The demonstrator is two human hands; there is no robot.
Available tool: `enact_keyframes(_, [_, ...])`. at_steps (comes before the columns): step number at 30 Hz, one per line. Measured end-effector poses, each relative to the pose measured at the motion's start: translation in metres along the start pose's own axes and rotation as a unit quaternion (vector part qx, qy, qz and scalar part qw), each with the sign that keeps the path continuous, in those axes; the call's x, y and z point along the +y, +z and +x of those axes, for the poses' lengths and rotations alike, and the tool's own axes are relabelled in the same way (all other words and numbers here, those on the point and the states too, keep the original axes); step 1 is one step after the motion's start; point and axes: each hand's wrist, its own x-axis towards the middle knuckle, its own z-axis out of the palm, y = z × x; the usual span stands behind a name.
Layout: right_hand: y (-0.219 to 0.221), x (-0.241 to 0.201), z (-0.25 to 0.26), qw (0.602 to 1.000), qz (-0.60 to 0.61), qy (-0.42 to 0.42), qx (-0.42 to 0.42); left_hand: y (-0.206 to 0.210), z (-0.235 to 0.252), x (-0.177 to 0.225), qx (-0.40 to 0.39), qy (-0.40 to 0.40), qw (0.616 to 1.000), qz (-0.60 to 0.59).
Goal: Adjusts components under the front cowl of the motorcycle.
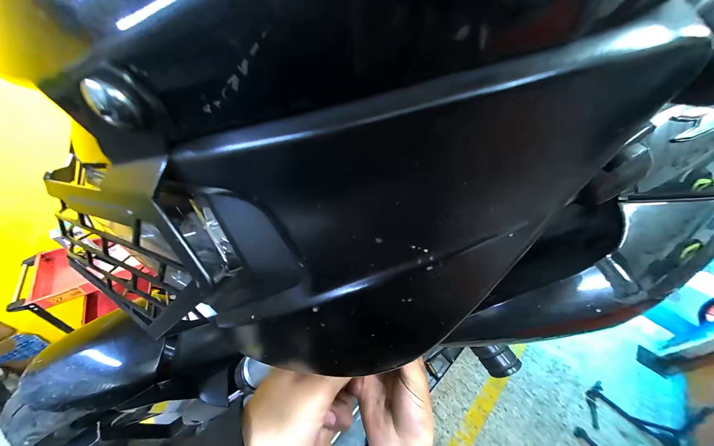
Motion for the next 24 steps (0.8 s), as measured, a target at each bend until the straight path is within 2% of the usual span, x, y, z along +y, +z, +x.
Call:
enact_keyframes(1, [0.0,0.0,0.0,1.0,0.005,0.003,-0.002,0.0,0.0,-0.002,-0.013,-0.011,0.999,-0.033])
enact_keyframes(2, [0.0,0.0,0.0,1.0,0.01,0.006,-0.005,0.0,-0.001,-0.003,-0.007,0.01,1.0,-0.002])
enact_keyframes(3, [0.002,0.0,0.0,1.0,0.015,0.01,-0.002,-0.001,-0.001,-0.005,0.025,0.066,0.992,0.103])
enact_keyframes(4, [0.005,0.0,-0.001,1.0,0.016,0.011,0.007,-0.004,-0.001,-0.007,0.083,0.15,0.947,0.272])
enact_keyframes(5, [0.007,0.0,-0.001,1.0,0.018,0.008,0.01,-0.006,-0.003,-0.01,0.153,0.237,0.846,0.453])
enact_keyframes(6, [0.009,0.001,0.0,1.0,0.021,0.003,0.01,-0.006,-0.003,-0.013,0.216,0.31,0.719,0.583])
enact_keyframes(7, [0.01,0.001,0.0,1.0,0.024,0.0,0.01,-0.005,-0.002,-0.018,0.267,0.365,0.595,0.664])
enact_keyframes(8, [0.009,0.0,0.0,1.0,0.025,0.001,0.008,-0.005,0.001,-0.022,0.3,0.398,0.498,0.71])
enact_keyframes(9, [0.008,0.0,-0.001,1.0,0.022,0.004,0.012,-0.006,0.004,-0.024,0.315,0.413,0.438,0.734])
enact_keyframes(10, [0.007,0.001,-0.001,1.0,0.017,0.007,0.018,-0.008,0.008,-0.024,0.318,0.422,0.411,0.743])
enact_keyframes(11, [0.007,0.001,-0.001,1.0,0.009,0.009,0.018,-0.01,0.011,-0.023,0.309,0.428,0.42,0.738])
enact_keyframes(12, [0.008,0.001,-0.001,1.0,0.002,0.011,0.017,-0.01,0.013,-0.022,0.294,0.43,0.468,0.714])
enact_keyframes(13, [0.009,0.0,-0.001,1.0,-0.006,0.01,0.015,-0.008,0.013,-0.022,0.277,0.422,0.549,0.666])
enact_keyframes(14, [0.01,0.0,-0.001,1.0,-0.012,0.005,0.009,-0.008,0.012,-0.022,0.245,0.398,0.649,0.6])
enact_keyframes(16, [0.01,-0.001,-0.001,1.0,-0.018,-0.008,-0.002,-0.01,0.007,-0.016,0.128,0.299,0.835,0.444])
enact_keyframes(17, [0.009,0.0,0.0,1.0,-0.014,-0.012,-0.007,-0.011,0.007,-0.014,0.075,0.239,0.899,0.359])
enact_keyframes(18, [0.009,0.0,0.0,1.0,-0.007,-0.014,-0.011,-0.01,0.007,-0.014,0.037,0.183,0.944,0.272])
enact_keyframes(20, [0.008,0.001,0.001,1.0,0.008,-0.007,-0.017,-0.007,0.005,-0.009,-0.013,0.079,0.989,0.12])
enact_keyframes(22, [0.004,0.0,0.002,0.999,0.02,0.011,-0.034,-0.011,0.005,-0.004,-0.06,-0.003,0.998,0.002])
enact_keyframes(24, [0.0,0.001,0.003,0.998,0.034,0.018,-0.044,-0.02,0.008,-0.002,-0.095,-0.052,0.992,-0.068])
